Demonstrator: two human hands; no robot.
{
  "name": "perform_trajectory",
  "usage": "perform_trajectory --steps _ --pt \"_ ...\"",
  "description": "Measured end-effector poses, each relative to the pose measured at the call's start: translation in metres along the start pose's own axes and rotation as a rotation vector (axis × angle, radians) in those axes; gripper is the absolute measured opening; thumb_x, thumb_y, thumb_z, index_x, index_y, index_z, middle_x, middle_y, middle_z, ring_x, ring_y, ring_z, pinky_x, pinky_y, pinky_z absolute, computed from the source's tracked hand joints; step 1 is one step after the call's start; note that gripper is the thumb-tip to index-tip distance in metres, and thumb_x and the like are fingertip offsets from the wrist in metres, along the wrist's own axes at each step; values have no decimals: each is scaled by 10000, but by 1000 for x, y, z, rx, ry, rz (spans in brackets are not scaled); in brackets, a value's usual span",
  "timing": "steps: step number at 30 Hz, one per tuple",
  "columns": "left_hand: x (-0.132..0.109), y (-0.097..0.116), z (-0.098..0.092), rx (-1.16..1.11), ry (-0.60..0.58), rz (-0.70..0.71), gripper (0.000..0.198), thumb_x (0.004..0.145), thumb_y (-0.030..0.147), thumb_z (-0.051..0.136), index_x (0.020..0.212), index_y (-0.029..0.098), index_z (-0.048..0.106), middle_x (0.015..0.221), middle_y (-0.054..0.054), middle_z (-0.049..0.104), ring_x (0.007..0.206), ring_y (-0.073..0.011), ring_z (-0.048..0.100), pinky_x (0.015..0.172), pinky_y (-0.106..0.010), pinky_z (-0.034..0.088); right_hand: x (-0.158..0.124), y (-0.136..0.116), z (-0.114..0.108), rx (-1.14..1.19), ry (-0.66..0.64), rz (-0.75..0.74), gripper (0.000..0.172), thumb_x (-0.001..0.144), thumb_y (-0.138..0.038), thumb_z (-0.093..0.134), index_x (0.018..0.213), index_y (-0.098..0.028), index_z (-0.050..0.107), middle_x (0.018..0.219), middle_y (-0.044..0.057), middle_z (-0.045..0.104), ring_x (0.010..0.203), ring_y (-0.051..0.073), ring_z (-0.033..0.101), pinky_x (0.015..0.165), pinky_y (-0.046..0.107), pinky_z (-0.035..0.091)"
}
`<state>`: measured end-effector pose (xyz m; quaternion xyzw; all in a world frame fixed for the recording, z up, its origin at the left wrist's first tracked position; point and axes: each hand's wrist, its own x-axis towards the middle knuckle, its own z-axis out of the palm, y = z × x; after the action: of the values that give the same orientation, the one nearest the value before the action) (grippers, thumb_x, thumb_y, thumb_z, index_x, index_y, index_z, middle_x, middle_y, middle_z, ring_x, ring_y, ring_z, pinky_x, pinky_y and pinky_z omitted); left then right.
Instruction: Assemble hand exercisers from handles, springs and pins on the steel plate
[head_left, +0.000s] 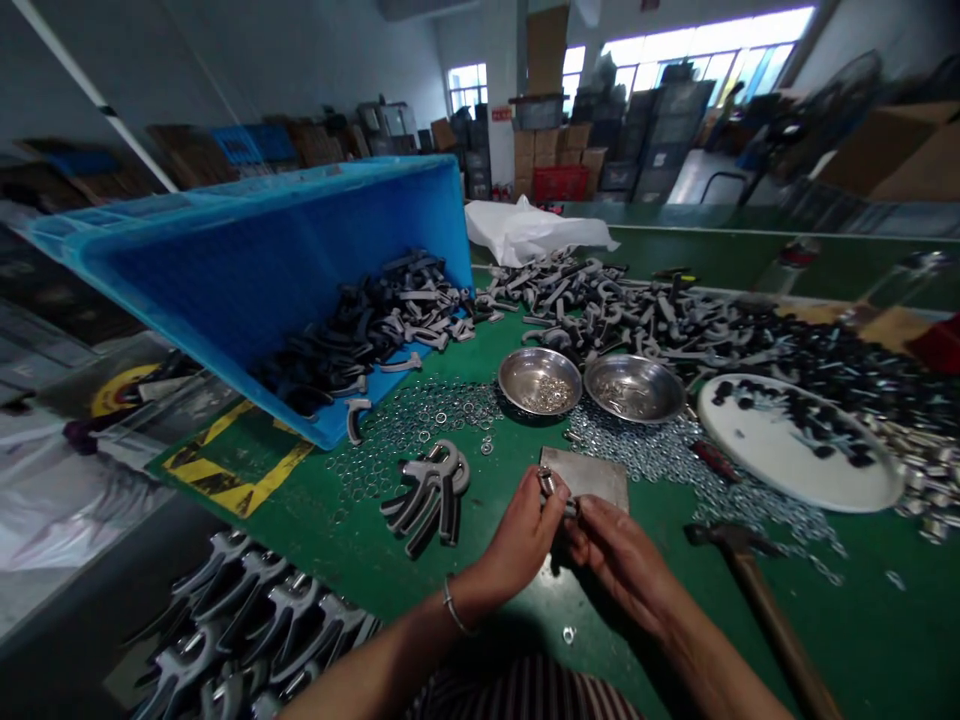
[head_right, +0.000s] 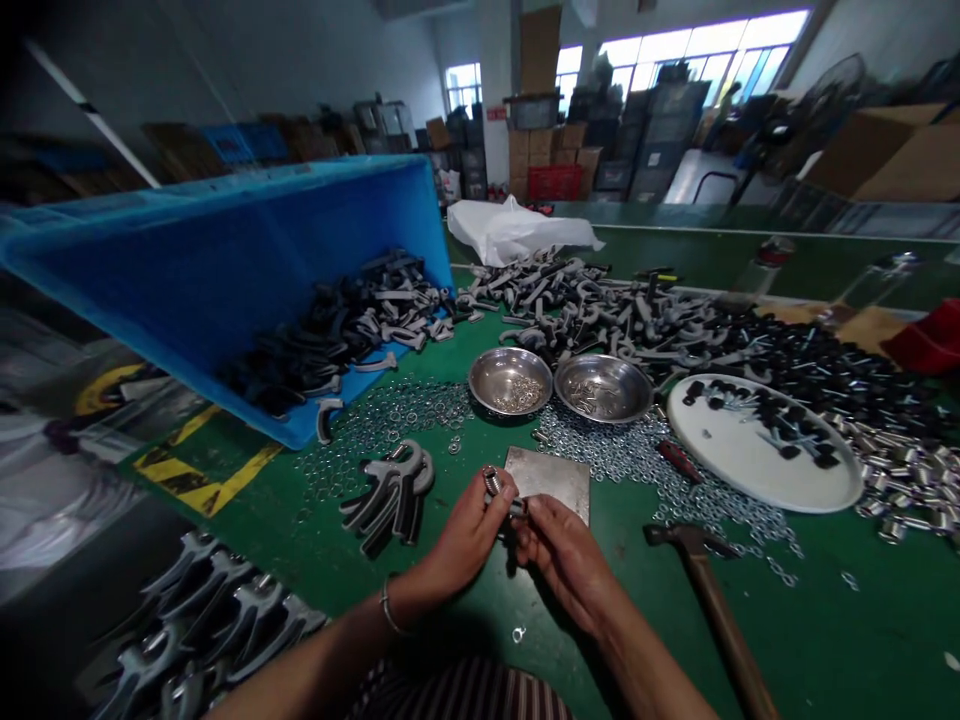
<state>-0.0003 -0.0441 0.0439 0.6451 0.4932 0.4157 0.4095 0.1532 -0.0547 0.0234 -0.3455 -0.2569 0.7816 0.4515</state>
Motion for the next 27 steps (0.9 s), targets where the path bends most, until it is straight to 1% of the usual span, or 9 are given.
perform_trajectory --steps 3,6,9,12,15,17,19,22,27 --pt "-2 1 5 38 -15 -23 238 1008 388 388 1044 183 504 1077 -110 581 1045 -231 541 971 -384 401 -2 1 -2 -52 -27 -1 195 919 -368 674 911 -174 669 799 6 661 645 95 597 571 204 510" --pt "-4 4 8 24 10 -57 241 1013 383 379 1038 181 507 1067 -105 579 1016 -226 544 943 -376 416 -9 2 -3 -284 24 -151 188 920 -384 662 912 -198 637 742 -10 655 628 119 619 600 240 531" --pt "-5 14 9 -21 3 -67 252 1014 389 379 1034 178 516 1057 -98 584 991 -217 552 920 -359 426 -17 0 -7 -731 131 -512 137 907 -319 678 1006 -231 645 845 17 706 741 170 681 705 291 561" --pt "-5 24 8 -88 -87 -44 263 1015 389 379 1059 177 528 1066 -92 600 1020 -212 562 947 -349 418 -23 -3 -11 -1140 112 -928 221 940 -228 611 1154 -269 640 1009 54 736 905 215 700 803 329 565" --pt "-3 27 8 -124 -108 -71 275 1010 409 392 1071 183 535 1062 -83 618 1016 -210 575 957 -347 413 -24 -3 -14 -1395 87 -1124 397 978 -194 524 1368 -266 525 1017 80 745 878 229 702 753 338 570" --pt "1 22 10 -119 -78 -116 277 997 431 420 1049 187 539 1030 -74 625 976 -211 580 926 -344 423 -24 -4 -20 -1539 88 -1090 451 999 -207 482 1449 -230 451 959 94 746 797 229 698 678 334 560" --pt "6 15 13 -133 -57 -148 282 989 444 432 1023 189 547 997 -66 629 944 -211 580 892 -337 431 -22 -13 -33 -1651 9 -940 452 1011 -249 468 1462 -230 443 938 84 750 774 217 701 657 316 553" --pt "15 6 20 -164 -55 -175 310 989 466 418 980 190 561 951 -59 632 911 -208 578 849 -326 436 -11 -56 -77 -1756 31 -643 371 990 -330 525 1357 -289 560 1060 47 753 903 191 711 771 289 558" --pt "25 1 36 -192 -64 -264 390 973 544 413 924 186 560 841 -46 614 777 -189 568 718 -297 433 35 -174 -182 -1812 701 -493 283 1008 -254 444 1111 -98 656 1046 178 711 962 271 676 865 440 530"
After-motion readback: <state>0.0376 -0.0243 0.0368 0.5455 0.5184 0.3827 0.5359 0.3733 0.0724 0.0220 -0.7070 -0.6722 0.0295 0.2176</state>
